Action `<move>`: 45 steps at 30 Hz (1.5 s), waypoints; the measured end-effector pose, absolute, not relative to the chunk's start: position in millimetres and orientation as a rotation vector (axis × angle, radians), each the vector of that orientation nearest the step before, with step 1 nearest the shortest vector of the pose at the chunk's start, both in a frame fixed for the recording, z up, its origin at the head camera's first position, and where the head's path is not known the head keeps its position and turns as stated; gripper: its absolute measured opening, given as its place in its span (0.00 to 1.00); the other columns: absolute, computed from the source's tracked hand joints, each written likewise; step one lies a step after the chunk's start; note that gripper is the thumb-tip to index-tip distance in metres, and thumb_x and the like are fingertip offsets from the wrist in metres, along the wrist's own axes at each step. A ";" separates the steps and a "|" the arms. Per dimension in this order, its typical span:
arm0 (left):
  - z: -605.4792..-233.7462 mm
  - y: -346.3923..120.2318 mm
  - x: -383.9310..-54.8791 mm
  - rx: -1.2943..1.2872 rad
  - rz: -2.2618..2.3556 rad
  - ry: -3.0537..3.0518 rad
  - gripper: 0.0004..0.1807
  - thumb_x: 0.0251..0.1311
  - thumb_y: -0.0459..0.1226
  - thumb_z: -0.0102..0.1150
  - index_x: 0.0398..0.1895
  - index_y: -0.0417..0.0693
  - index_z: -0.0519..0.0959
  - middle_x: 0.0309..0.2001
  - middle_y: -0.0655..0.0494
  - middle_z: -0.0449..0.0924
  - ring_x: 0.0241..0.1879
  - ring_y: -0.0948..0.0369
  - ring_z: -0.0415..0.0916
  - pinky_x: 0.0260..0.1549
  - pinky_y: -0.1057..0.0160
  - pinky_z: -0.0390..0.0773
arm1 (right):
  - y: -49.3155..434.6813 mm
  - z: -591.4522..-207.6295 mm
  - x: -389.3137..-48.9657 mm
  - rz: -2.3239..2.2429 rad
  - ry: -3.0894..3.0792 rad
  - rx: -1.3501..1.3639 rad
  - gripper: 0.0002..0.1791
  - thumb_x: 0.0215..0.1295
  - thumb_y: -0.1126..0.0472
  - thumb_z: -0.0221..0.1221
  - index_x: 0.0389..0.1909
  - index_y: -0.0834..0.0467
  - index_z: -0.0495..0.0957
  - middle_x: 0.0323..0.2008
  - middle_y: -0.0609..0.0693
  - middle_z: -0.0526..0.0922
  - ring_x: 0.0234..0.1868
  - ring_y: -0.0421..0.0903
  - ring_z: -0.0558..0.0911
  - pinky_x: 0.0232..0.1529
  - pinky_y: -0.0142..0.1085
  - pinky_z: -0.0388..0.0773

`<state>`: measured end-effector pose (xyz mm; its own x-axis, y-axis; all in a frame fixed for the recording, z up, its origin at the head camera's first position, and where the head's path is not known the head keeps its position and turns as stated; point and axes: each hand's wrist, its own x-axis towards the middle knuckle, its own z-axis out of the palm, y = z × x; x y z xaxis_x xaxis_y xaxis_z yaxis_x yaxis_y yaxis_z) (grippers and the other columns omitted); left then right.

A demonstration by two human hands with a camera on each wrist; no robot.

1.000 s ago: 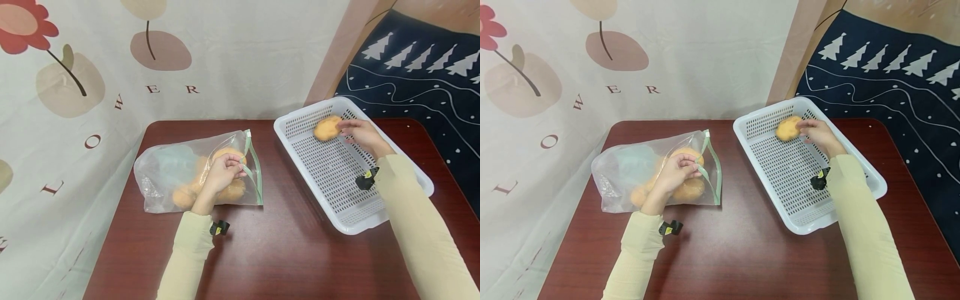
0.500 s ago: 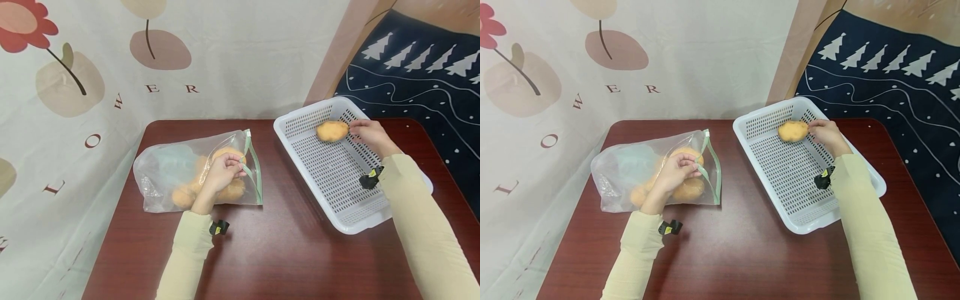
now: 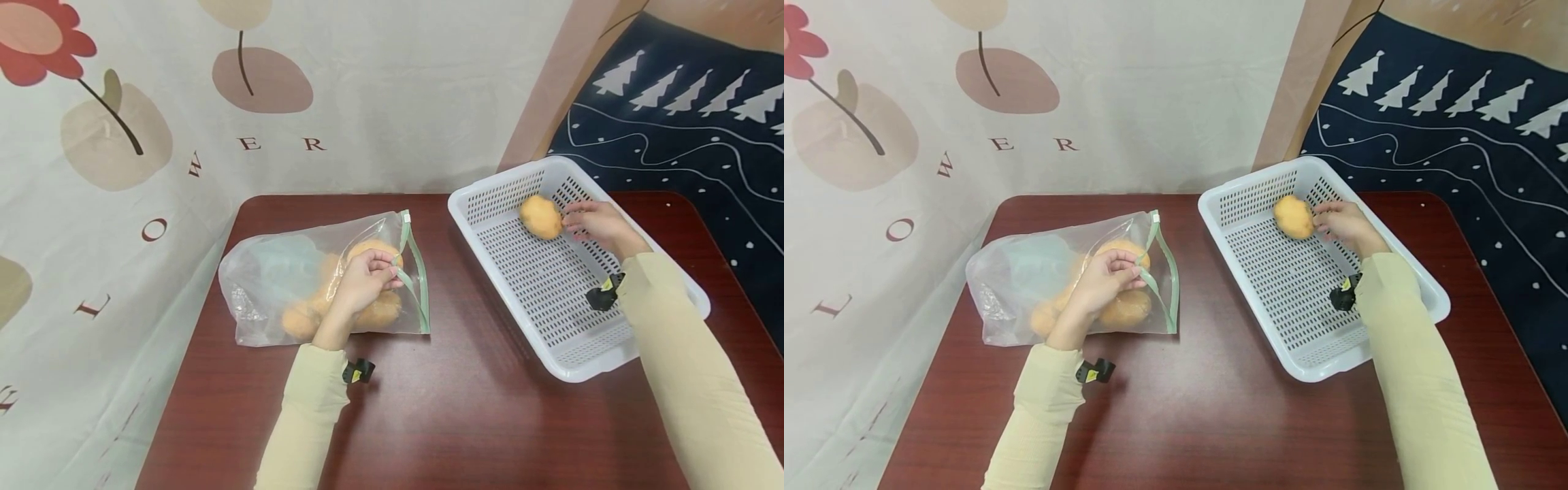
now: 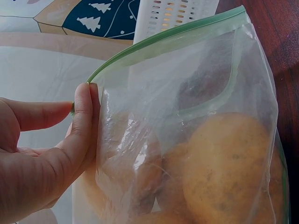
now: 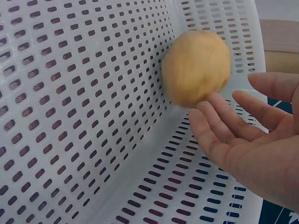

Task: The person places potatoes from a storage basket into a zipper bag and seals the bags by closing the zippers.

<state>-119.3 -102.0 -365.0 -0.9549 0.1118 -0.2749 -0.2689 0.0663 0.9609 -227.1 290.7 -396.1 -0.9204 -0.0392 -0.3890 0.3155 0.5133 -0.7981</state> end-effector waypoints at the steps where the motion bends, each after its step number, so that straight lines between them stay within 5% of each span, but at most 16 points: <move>1: -365.0 -102.0 -119.2 -0.156 1.969 2.070 0.09 0.60 0.21 0.47 0.43 0.24 0.66 0.32 0.44 0.71 0.24 0.65 0.75 0.34 0.66 0.84 | 291.1 -396.9 -226.8 -1.368 2.398 0.222 0.27 0.69 0.60 0.46 0.63 0.70 0.55 0.47 0.56 0.68 0.44 0.45 0.71 0.51 0.43 0.76; 8: -365.3 -102.1 -119.3 -0.143 1.971 2.073 0.09 0.60 0.21 0.46 0.44 0.24 0.66 0.32 0.45 0.70 0.24 0.65 0.74 0.34 0.66 0.84 | 291.5 -407.1 -224.7 -1.464 2.385 0.319 0.25 0.67 0.58 0.49 0.57 0.71 0.60 0.44 0.55 0.68 0.39 0.43 0.72 0.43 0.37 0.81; 14: -365.6 -101.5 -119.4 -0.147 1.970 2.074 0.09 0.59 0.21 0.47 0.43 0.24 0.66 0.32 0.44 0.70 0.24 0.65 0.75 0.35 0.65 0.84 | 285.5 -413.2 -222.8 -1.470 2.344 0.345 0.35 0.66 0.52 0.51 0.64 0.70 0.51 0.52 0.60 0.65 0.43 0.43 0.74 0.53 0.40 0.77; 24: -365.4 -101.2 -120.1 -0.148 1.955 2.089 0.10 0.59 0.21 0.47 0.44 0.23 0.66 0.31 0.45 0.70 0.23 0.65 0.74 0.33 0.67 0.84 | 272.1 -425.8 -224.8 -1.536 2.298 0.447 0.43 0.64 0.50 0.54 0.66 0.70 0.43 0.56 0.67 0.61 0.53 0.57 0.69 0.56 0.48 0.74; 31: -365.4 -101.6 -120.0 -0.148 1.959 2.081 0.10 0.60 0.21 0.47 0.44 0.23 0.66 0.31 0.45 0.70 0.24 0.64 0.74 0.33 0.68 0.84 | 280.4 -455.2 -239.6 -1.463 2.416 0.494 0.45 0.61 0.47 0.57 0.68 0.65 0.45 0.52 0.65 0.66 0.40 0.46 0.75 0.41 0.38 0.83; 40: -366.2 -101.7 -120.2 -0.148 1.956 2.089 0.09 0.59 0.20 0.47 0.43 0.23 0.66 0.31 0.45 0.70 0.23 0.64 0.74 0.35 0.64 0.84 | 296.8 -503.4 -264.4 -1.431 2.520 0.490 0.47 0.60 0.46 0.58 0.68 0.65 0.42 0.49 0.65 0.68 0.43 0.55 0.75 0.39 0.43 0.83; 45: -367.1 -101.9 -120.5 -0.147 1.961 2.089 0.10 0.59 0.20 0.47 0.44 0.23 0.66 0.31 0.45 0.70 0.23 0.64 0.75 0.37 0.60 0.84 | 294.0 -494.9 -261.2 -1.425 2.513 0.490 0.45 0.61 0.51 0.58 0.68 0.65 0.43 0.45 0.62 0.70 0.37 0.49 0.77 0.28 0.32 0.83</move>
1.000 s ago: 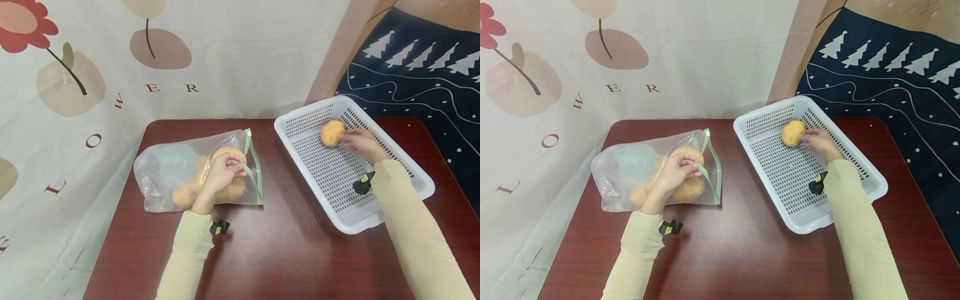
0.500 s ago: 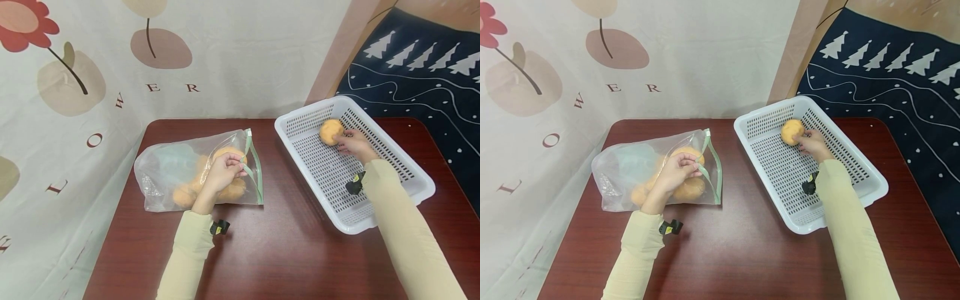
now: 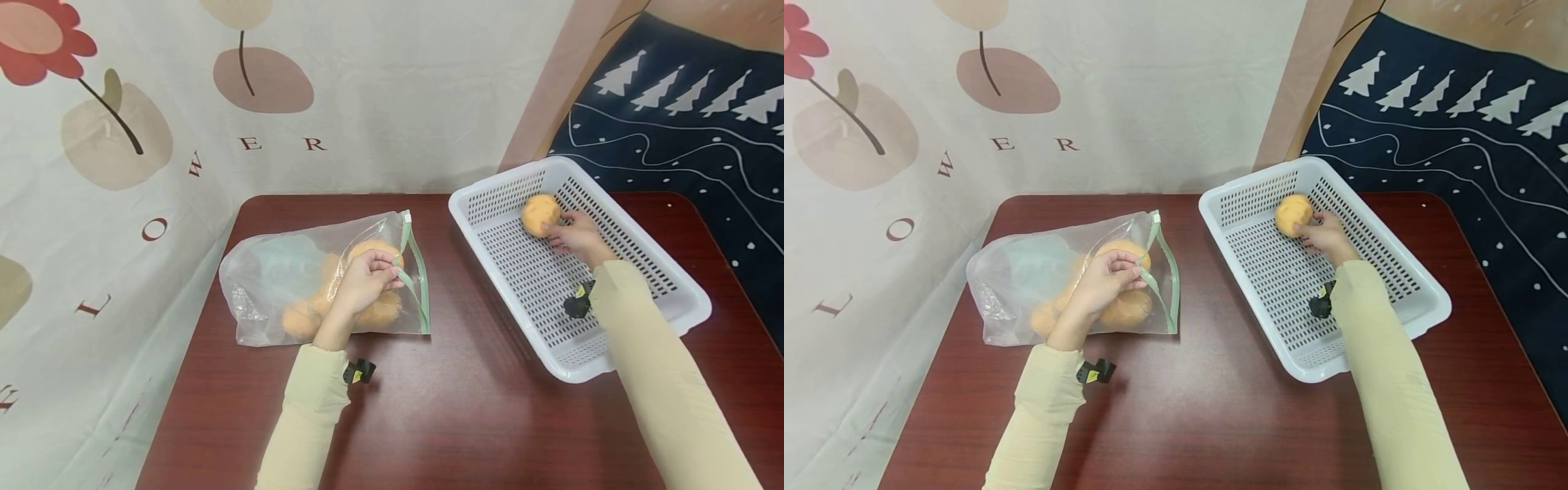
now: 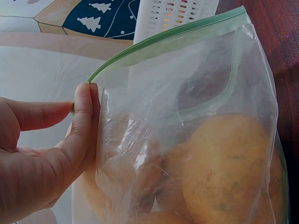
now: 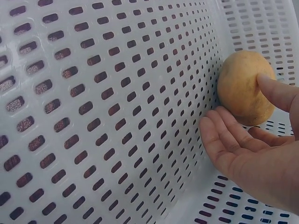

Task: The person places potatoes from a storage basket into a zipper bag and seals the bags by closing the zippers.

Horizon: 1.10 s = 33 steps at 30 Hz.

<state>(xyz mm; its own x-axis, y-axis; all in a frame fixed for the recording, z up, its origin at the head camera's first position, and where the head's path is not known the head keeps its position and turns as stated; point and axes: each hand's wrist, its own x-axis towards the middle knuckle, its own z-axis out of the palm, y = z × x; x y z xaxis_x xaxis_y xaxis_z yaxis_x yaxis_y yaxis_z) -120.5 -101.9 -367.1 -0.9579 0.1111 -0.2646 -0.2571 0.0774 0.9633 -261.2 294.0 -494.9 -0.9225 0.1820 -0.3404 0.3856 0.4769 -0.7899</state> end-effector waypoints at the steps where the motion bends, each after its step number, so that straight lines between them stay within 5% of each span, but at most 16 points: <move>1: -367.4 -102.0 -120.7 -0.146 1.962 2.088 0.10 0.59 0.20 0.47 0.44 0.23 0.66 0.31 0.45 0.70 0.23 0.64 0.75 0.38 0.60 0.84 | 291.9 -488.5 -258.1 -1.433 2.497 0.477 0.45 0.62 0.51 0.58 0.68 0.66 0.42 0.44 0.61 0.70 0.36 0.48 0.76 0.28 0.31 0.82; 4: -368.2 -102.0 -121.1 -0.144 1.964 2.088 0.10 0.59 0.20 0.47 0.44 0.23 0.66 0.31 0.45 0.70 0.23 0.64 0.75 0.38 0.59 0.84 | 285.7 -467.3 -247.5 -1.472 2.430 0.463 0.45 0.62 0.52 0.57 0.68 0.66 0.41 0.41 0.59 0.70 0.35 0.45 0.75 0.32 0.32 0.83; 7: -368.2 -101.7 -121.0 -0.144 1.966 2.088 0.10 0.59 0.20 0.47 0.44 0.23 0.66 0.31 0.45 0.70 0.23 0.64 0.75 0.37 0.59 0.84 | 280.7 -447.7 -238.4 -1.488 2.375 0.468 0.46 0.62 0.50 0.57 0.70 0.62 0.39 0.49 0.60 0.67 0.39 0.45 0.73 0.41 0.37 0.82; 11: -367.7 -101.4 -120.6 -0.146 1.968 2.085 0.09 0.59 0.20 0.47 0.43 0.23 0.66 0.31 0.45 0.70 0.23 0.64 0.75 0.37 0.61 0.84 | 278.1 -434.2 -233.7 -1.513 2.337 0.436 0.47 0.62 0.47 0.56 0.71 0.52 0.36 0.66 0.62 0.50 0.51 0.52 0.67 0.51 0.45 0.77; 14: -367.1 -101.3 -120.3 -0.149 1.973 2.081 0.09 0.59 0.20 0.47 0.43 0.23 0.66 0.31 0.45 0.70 0.23 0.64 0.75 0.35 0.64 0.84 | 276.1 -427.7 -233.9 -1.520 2.323 0.380 0.46 0.63 0.49 0.55 0.71 0.50 0.35 0.70 0.61 0.40 0.61 0.59 0.59 0.58 0.53 0.69; 18: -366.9 -101.2 -120.3 -0.154 1.976 2.079 0.09 0.59 0.20 0.47 0.43 0.24 0.66 0.30 0.45 0.70 0.23 0.64 0.75 0.33 0.66 0.84 | 272.4 -422.1 -236.2 -1.492 2.339 0.353 0.42 0.65 0.53 0.54 0.71 0.54 0.40 0.68 0.65 0.43 0.65 0.61 0.53 0.61 0.57 0.63; 26: -367.6 -101.1 -120.3 -0.145 1.966 2.097 0.09 0.59 0.20 0.47 0.43 0.23 0.66 0.31 0.44 0.71 0.23 0.64 0.75 0.36 0.61 0.84 | 269.4 -417.4 -236.4 -1.433 2.440 0.323 0.31 0.64 0.54 0.55 0.62 0.65 0.56 0.58 0.63 0.59 0.52 0.55 0.63 0.52 0.49 0.72; 33: -368.3 -101.0 -120.0 -0.150 1.963 2.097 0.09 0.59 0.20 0.47 0.43 0.23 0.66 0.31 0.45 0.71 0.23 0.64 0.75 0.35 0.63 0.84 | 268.8 -418.9 -233.0 -1.428 2.471 0.367 0.22 0.61 0.52 0.58 0.48 0.61 0.66 0.42 0.53 0.66 0.41 0.49 0.68 0.41 0.42 0.77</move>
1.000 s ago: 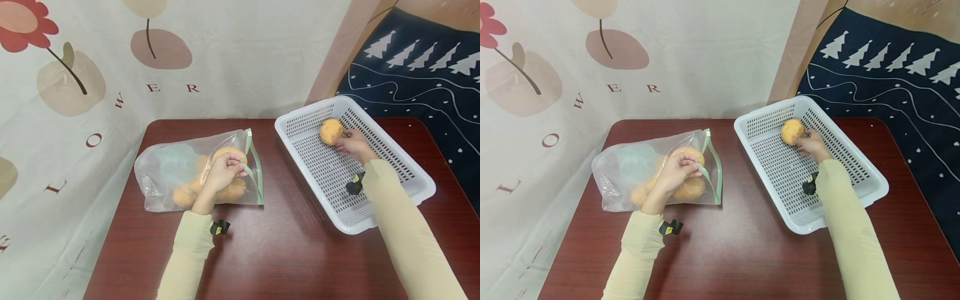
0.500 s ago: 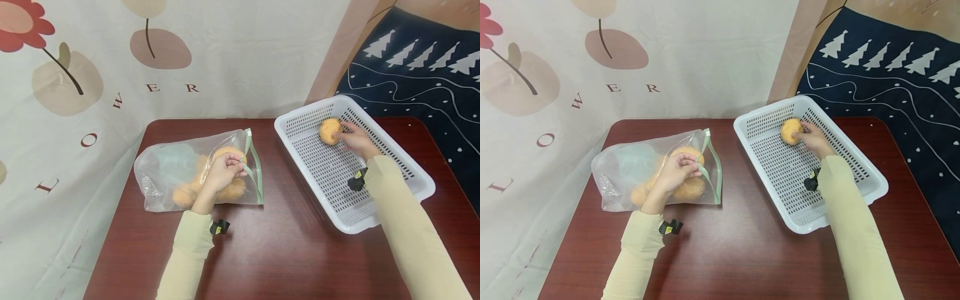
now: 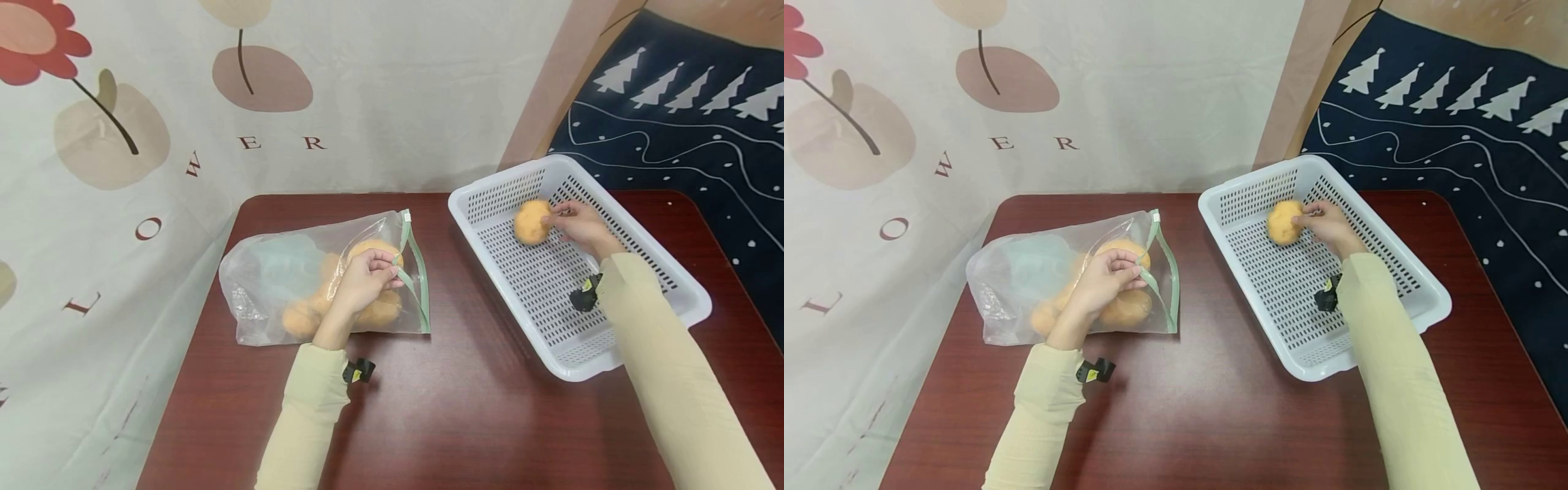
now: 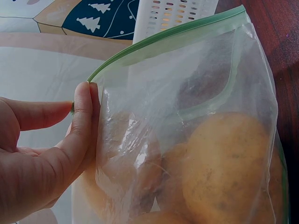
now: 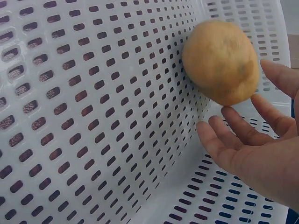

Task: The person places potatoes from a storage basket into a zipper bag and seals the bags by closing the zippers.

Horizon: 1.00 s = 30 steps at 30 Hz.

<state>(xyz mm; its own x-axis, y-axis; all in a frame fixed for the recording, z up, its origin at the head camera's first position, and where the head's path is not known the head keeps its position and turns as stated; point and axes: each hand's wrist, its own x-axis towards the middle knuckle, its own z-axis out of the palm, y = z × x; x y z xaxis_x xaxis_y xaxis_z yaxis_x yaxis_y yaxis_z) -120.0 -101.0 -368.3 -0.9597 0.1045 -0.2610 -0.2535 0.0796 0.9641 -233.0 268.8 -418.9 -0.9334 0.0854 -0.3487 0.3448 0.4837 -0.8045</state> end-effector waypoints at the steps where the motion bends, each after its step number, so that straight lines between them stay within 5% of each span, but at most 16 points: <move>1: -368.2 -101.1 -120.0 -0.149 1.962 2.097 0.09 0.59 0.20 0.47 0.43 0.23 0.66 0.31 0.45 0.71 0.23 0.64 0.75 0.35 0.63 0.84 | 268.3 -419.4 -232.8 -1.434 2.469 0.364 0.21 0.61 0.53 0.58 0.47 0.61 0.66 0.41 0.53 0.66 0.41 0.48 0.68 0.40 0.42 0.77; 15: -365.1 -101.3 -118.8 -0.143 1.961 2.093 0.10 0.59 0.20 0.47 0.43 0.23 0.66 0.31 0.44 0.70 0.23 0.64 0.74 0.32 0.69 0.84 | 260.3 -418.0 -229.3 -1.431 2.406 0.363 0.30 0.63 0.47 0.54 0.51 0.69 0.61 0.50 0.62 0.64 0.47 0.53 0.70 0.54 0.48 0.75; 22: -365.0 -101.5 -118.8 -0.133 1.952 2.102 0.10 0.59 0.20 0.47 0.44 0.23 0.66 0.31 0.44 0.71 0.24 0.64 0.74 0.37 0.60 0.84 | 278.6 -471.8 -256.8 -1.421 2.504 0.471 0.29 0.58 0.40 0.56 0.42 0.61 0.63 0.45 0.59 0.68 0.39 0.49 0.75 0.30 0.32 0.83; 26: -365.1 -101.2 -118.9 -0.130 1.959 2.101 0.10 0.59 0.20 0.47 0.44 0.23 0.66 0.31 0.44 0.70 0.24 0.64 0.74 0.36 0.63 0.84 | 289.5 -506.0 -274.0 -1.422 2.556 0.462 0.30 0.58 0.37 0.54 0.40 0.60 0.61 0.44 0.60 0.68 0.38 0.51 0.75 0.33 0.38 0.84; 30: -365.4 -101.2 -119.1 -0.130 1.965 2.101 0.10 0.59 0.20 0.47 0.43 0.23 0.66 0.31 0.44 0.70 0.24 0.64 0.74 0.34 0.65 0.84 | 283.7 -495.0 -270.0 -1.441 2.514 0.453 0.29 0.59 0.41 0.56 0.44 0.62 0.60 0.43 0.59 0.67 0.35 0.48 0.76 0.33 0.37 0.83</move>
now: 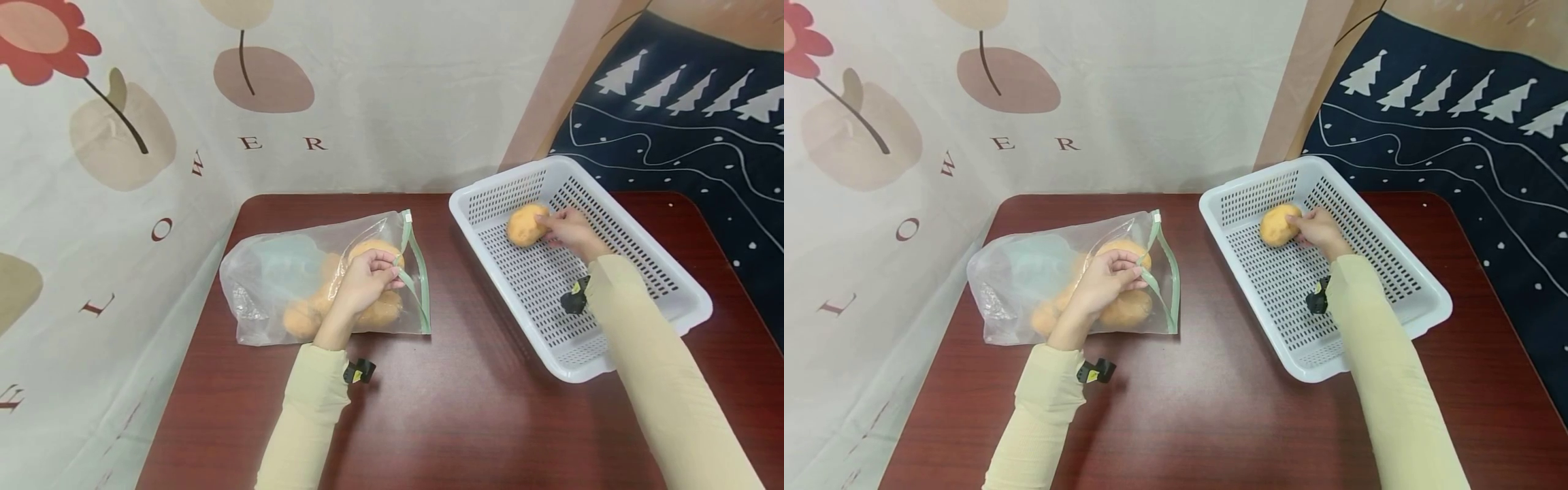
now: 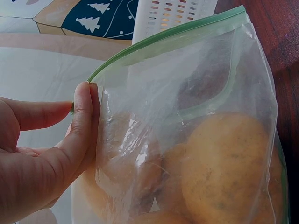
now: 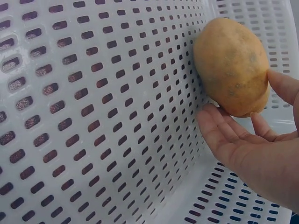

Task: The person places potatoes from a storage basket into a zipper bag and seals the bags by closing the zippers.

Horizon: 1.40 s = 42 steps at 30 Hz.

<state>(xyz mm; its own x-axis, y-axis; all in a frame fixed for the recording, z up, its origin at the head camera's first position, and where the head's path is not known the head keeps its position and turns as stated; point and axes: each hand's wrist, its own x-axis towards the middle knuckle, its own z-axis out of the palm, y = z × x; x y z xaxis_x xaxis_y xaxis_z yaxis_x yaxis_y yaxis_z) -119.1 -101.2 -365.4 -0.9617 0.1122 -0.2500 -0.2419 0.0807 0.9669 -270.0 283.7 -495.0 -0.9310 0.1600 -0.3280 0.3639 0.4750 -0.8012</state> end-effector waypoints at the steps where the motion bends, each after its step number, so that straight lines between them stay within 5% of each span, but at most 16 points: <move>1: -365.3 -101.1 -119.0 -0.132 1.965 2.100 0.10 0.59 0.20 0.47 0.43 0.23 0.66 0.31 0.44 0.70 0.24 0.64 0.74 0.35 0.64 0.84 | 280.0 -485.9 -265.8 -1.447 2.498 0.443 0.29 0.60 0.43 0.56 0.45 0.63 0.60 0.42 0.59 0.67 0.34 0.47 0.76 0.33 0.36 0.83; 6: -364.5 -101.0 -118.6 -0.128 1.967 2.097 0.10 0.59 0.20 0.47 0.43 0.23 0.66 0.31 0.44 0.70 0.24 0.64 0.74 0.35 0.64 0.84 | 262.0 -442.0 -243.9 -1.509 2.404 0.446 0.30 0.62 0.52 0.58 0.51 0.69 0.56 0.39 0.57 0.68 0.29 0.40 0.77 0.37 0.35 0.84; 13: -365.3 -101.7 -118.6 -0.115 1.966 2.099 0.10 0.59 0.20 0.47 0.43 0.23 0.66 0.31 0.44 0.70 0.24 0.63 0.74 0.37 0.61 0.84 | 256.1 -423.1 -236.4 -1.488 2.336 0.338 0.36 0.66 0.55 0.52 0.64 0.74 0.49 0.47 0.63 0.67 0.32 0.40 0.77 0.52 0.45 0.77; 27: -367.7 -102.3 -118.9 -0.119 1.977 2.096 0.09 0.59 0.20 0.46 0.42 0.22 0.66 0.30 0.44 0.71 0.23 0.64 0.75 0.33 0.66 0.84 | 258.2 -413.5 -230.8 -1.562 2.240 0.229 0.22 0.61 0.63 0.58 0.49 0.67 0.59 0.42 0.57 0.65 0.32 0.41 0.76 0.53 0.48 0.76; 35: -368.1 -102.6 -119.0 -0.108 1.976 2.100 0.09 0.59 0.20 0.46 0.42 0.22 0.66 0.30 0.44 0.71 0.23 0.64 0.74 0.33 0.65 0.84 | 260.5 -411.7 -227.2 -1.532 2.254 0.200 0.24 0.60 0.64 0.58 0.52 0.67 0.59 0.45 0.58 0.65 0.31 0.39 0.76 0.48 0.44 0.80; 42: -367.1 -103.1 -119.2 -0.117 1.977 2.090 0.09 0.59 0.20 0.46 0.43 0.22 0.66 0.31 0.44 0.70 0.23 0.64 0.74 0.36 0.62 0.84 | 263.8 -407.1 -224.9 -1.530 2.277 0.177 0.27 0.58 0.65 0.60 0.53 0.68 0.58 0.36 0.51 0.72 0.29 0.39 0.79 0.44 0.41 0.82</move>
<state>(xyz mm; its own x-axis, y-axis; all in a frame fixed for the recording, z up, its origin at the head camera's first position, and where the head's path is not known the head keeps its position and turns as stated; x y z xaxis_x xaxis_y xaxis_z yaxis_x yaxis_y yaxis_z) -119.2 -103.1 -367.1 -0.9624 0.1204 -0.2434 -0.2363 0.0701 0.9691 -224.9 263.8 -407.1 -0.9161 -0.1099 -0.3855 0.3154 0.3960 -0.8624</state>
